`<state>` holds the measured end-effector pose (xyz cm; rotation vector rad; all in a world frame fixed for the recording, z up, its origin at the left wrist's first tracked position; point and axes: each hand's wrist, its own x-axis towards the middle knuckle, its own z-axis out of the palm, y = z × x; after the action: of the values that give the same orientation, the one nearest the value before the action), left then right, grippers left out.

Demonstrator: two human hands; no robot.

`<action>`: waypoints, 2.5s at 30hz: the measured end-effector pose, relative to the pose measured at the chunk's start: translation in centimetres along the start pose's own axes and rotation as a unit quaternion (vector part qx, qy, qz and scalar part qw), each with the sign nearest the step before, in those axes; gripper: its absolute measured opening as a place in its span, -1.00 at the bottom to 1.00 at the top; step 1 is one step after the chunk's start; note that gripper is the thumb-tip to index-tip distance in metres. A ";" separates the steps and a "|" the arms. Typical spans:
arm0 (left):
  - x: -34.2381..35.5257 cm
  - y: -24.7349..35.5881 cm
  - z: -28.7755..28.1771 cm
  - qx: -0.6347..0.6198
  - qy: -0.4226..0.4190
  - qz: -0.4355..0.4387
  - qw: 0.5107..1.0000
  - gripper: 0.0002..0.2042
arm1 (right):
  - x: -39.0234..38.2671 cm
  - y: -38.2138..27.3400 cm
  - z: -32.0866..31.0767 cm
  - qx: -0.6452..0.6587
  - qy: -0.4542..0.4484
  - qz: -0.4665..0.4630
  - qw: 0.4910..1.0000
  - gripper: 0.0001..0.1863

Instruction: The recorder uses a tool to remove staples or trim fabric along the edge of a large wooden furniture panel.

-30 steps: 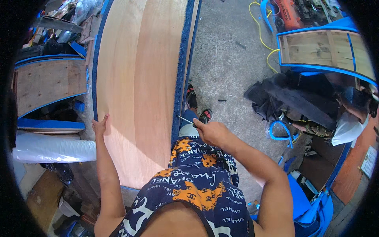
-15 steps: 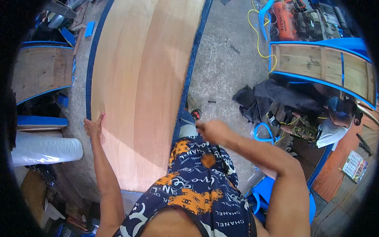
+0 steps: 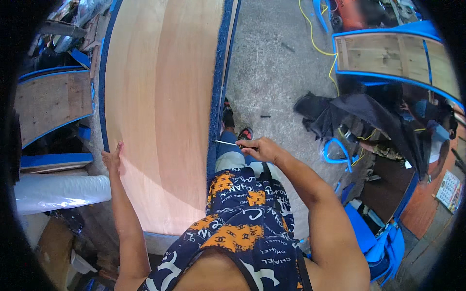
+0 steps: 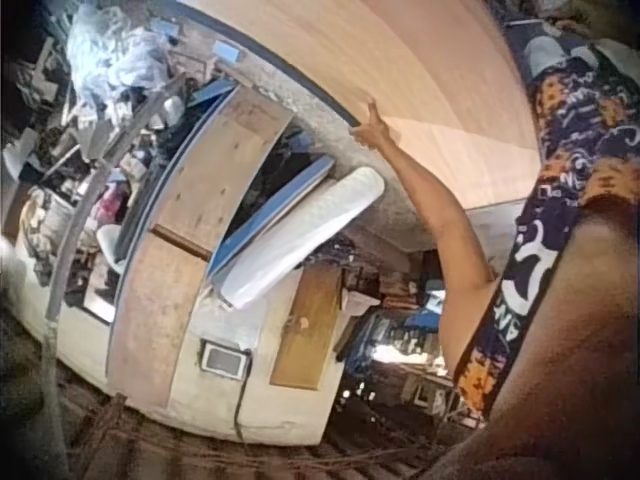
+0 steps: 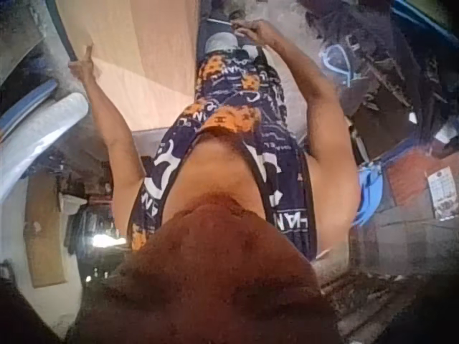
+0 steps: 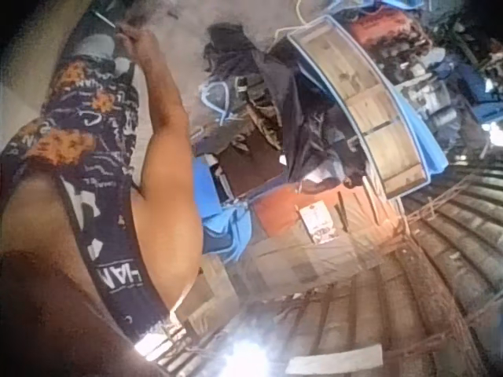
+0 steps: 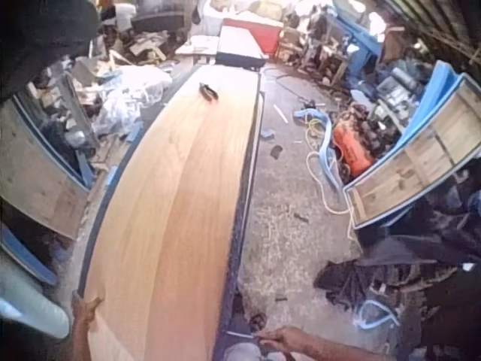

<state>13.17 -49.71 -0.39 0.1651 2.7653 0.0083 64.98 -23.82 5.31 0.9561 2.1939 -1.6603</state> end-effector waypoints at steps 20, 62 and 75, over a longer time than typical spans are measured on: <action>-0.4 0.4 -1.3 -0.071 -0.027 0.055 0.996 0.35 | 1.2 3.6 3.8 -0.004 0.043 -0.053 0.998 -0.53; 1.4 -1.0 0.4 -0.042 -0.031 0.005 0.999 0.32 | -4.6 -8.6 0.3 -0.160 -0.014 0.065 0.985 -0.56; 0.0 0.2 -0.6 -0.035 -0.020 -0.010 0.999 0.27 | -4.0 -11.0 -0.5 -0.248 -0.059 0.093 0.963 -0.53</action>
<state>12.96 -49.53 0.18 0.1187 2.7212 0.0950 61.33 -26.44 16.10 0.8605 2.1994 -0.9836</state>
